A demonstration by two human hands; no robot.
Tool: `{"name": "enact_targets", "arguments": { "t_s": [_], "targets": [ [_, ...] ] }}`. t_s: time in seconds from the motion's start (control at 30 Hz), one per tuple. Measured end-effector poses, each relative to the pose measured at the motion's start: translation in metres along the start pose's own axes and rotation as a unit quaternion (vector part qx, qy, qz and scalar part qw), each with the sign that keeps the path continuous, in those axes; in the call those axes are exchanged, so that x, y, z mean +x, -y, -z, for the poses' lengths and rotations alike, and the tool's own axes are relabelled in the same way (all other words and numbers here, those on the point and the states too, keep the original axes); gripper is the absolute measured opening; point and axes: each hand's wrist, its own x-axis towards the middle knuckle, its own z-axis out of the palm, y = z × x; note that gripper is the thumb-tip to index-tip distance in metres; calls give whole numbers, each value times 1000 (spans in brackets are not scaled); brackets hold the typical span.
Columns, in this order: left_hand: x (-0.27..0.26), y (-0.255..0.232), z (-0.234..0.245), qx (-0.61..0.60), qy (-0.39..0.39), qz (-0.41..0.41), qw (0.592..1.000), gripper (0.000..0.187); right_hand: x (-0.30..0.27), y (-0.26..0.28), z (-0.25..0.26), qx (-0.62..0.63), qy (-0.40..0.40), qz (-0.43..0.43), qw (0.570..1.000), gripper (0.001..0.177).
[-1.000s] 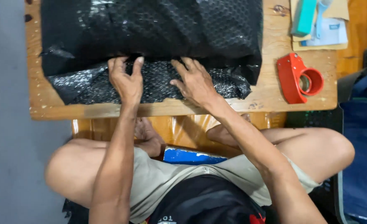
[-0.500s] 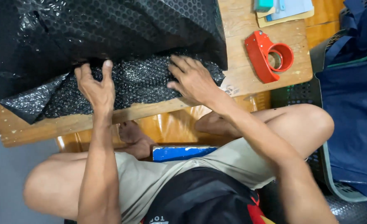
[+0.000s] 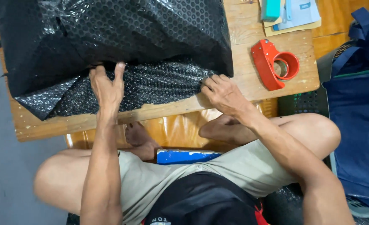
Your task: Wrapping a large object in black bubble wrap and securing it with red packing tape
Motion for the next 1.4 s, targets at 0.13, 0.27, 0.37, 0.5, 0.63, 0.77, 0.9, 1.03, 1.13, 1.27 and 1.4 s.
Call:
{"name": "enact_targets", "arguments": {
  "t_s": [0.13, 0.27, 0.37, 0.5, 0.63, 0.77, 0.9, 1.03, 1.13, 1.27, 1.4],
  "targets": [
    [2, -2, 6, 12, 11, 0, 1000, 40, 8, -2, 8, 4, -30, 2, 1000, 16],
    [0, -13, 19, 62, 66, -11, 996, 62, 24, -16, 17, -31, -73, 19, 997, 15],
    [3, -15, 28, 99, 102, -17, 990, 71, 40, -29, 34, -58, -74, 43, 995, 16],
    [-6, -23, 47, 239, 140, -102, 955, 75, 48, -41, 44, -89, -55, 68, 992, 17],
    [-34, -35, 50, 267, 45, -205, 941, 100, 48, -53, 40, -55, -59, 57, 995, 16],
    [-45, -42, 42, 303, -61, -425, 851, 93, 49, -57, 34, 1, -69, 29, 997, 15],
    [-34, -43, 53, 393, -90, -451, 796, 5, 53, -58, 36, 66, -62, 19, 996, 11],
    [-7, -42, 91, 414, -91, -466, 777, 7, 54, -66, 28, 84, -79, 18, 993, 10],
    [9, -45, 115, 407, -45, -523, 748, 8, 49, -76, 16, 59, -100, 31, 993, 37],
    [31, -59, 131, 359, 71, -486, 794, 15, 47, -80, 24, 21, -37, 69, 997, 59],
    [42, -56, 137, 275, 124, -438, 847, 23, 48, -72, 35, -23, -29, 73, 997, 8]
  ]
}}
